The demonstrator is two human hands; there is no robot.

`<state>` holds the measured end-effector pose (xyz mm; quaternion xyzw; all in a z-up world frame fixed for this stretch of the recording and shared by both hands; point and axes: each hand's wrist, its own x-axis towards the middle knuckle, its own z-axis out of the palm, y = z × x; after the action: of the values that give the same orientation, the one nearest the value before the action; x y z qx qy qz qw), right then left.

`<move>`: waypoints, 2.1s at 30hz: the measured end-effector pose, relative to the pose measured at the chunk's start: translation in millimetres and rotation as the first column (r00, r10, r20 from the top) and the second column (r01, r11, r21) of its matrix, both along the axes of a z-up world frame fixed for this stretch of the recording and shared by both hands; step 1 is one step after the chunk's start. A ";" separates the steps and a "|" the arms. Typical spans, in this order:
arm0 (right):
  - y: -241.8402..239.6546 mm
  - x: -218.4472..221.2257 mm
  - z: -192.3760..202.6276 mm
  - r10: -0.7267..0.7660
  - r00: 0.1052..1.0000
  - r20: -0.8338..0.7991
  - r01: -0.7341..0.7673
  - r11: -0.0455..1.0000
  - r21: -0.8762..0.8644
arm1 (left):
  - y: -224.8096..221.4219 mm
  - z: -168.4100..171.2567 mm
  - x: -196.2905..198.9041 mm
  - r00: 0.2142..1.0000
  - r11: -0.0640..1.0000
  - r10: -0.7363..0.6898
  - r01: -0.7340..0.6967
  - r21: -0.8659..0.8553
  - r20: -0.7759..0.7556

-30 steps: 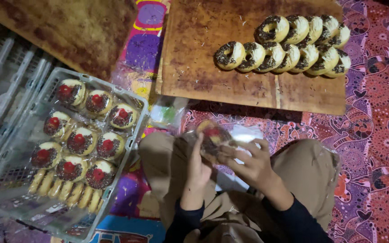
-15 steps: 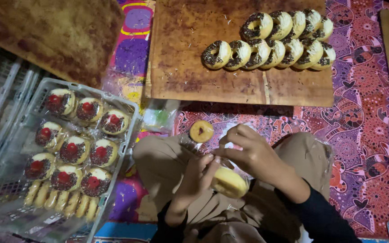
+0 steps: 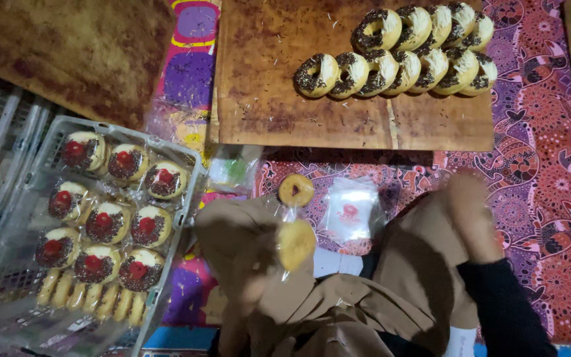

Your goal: The person sits on the floor and individually wraps chocolate-topped pastries in clear plastic bags. They pick each pastry from a wooden board, place it into a bag, and set the packaged item aside.

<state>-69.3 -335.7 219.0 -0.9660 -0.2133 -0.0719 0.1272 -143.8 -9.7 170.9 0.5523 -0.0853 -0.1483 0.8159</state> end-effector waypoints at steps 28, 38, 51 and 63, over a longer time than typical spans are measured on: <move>146.8 -16.5 -164.5 -0.021 0.833 -0.552 0.546 0.180 0.818 | 12.9 -52.8 42.8 0.488 0.316 0.485 -0.872 -0.375 -0.726; 153.2 -26.1 -224.0 0.095 0.863 -0.497 0.398 0.479 0.783 | 83.4 -136.4 -13.1 0.729 0.550 0.675 -0.598 0.583 0.110; 95.3 53.5 -221.5 0.222 0.966 -0.132 -0.126 0.851 0.509 | 91.1 -177.6 68.2 0.745 0.573 0.649 -0.612 0.545 0.153; 9.8 33.1 -145.0 0.480 0.561 -0.674 0.484 0.470 0.738 | -25.5 -182.9 127.8 0.981 0.804 0.104 -0.179 0.567 0.163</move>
<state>-36.3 -325.9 74.0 -0.6623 -0.0551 0.2909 0.6883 -16.0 -35.2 -12.0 0.7869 -0.0451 -0.0714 0.6112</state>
